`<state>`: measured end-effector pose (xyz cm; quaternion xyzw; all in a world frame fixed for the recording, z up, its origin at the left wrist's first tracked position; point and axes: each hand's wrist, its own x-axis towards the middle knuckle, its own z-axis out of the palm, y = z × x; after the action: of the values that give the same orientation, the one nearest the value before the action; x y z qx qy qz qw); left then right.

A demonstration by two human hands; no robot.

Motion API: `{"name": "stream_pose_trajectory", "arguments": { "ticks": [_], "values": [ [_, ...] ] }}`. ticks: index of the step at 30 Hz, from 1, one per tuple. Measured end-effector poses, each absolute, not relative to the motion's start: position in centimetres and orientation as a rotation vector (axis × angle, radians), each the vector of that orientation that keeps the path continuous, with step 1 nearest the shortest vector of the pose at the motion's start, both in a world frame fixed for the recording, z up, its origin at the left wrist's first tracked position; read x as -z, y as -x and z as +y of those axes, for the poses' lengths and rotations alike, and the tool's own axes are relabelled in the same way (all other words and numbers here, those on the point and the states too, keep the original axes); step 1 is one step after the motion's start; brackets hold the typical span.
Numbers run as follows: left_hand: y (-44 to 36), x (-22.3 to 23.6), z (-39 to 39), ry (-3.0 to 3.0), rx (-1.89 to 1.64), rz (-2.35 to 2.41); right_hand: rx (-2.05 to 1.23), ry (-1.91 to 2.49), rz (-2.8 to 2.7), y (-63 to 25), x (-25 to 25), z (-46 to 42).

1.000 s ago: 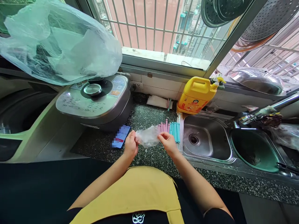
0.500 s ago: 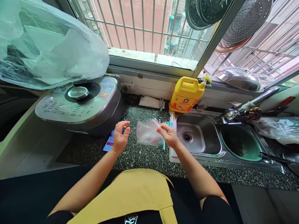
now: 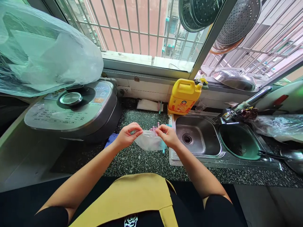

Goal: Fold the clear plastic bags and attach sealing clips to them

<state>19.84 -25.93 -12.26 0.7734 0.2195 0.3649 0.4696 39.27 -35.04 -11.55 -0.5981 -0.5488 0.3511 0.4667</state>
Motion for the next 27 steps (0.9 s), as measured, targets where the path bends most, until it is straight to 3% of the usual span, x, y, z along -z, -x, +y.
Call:
{"name": "stream_pose_trajectory", "arguments": {
  "ticks": [10,21,27],
  "values": [
    [-17.3,12.5,-25.8,-1.600,-1.025,0.639,-0.838,1.398,-1.651,-38.7,11.9,-34.3],
    [-14.8,15.7,-25.1,-1.653,-1.097,0.940,-0.794,1.524,-1.320,-39.6,12.6,-34.2],
    [-16.6,14.1,-26.4,-2.027,-1.461,1.028,-0.719,1.517,-1.300,-38.5,11.3,-33.8]
  ]
}}
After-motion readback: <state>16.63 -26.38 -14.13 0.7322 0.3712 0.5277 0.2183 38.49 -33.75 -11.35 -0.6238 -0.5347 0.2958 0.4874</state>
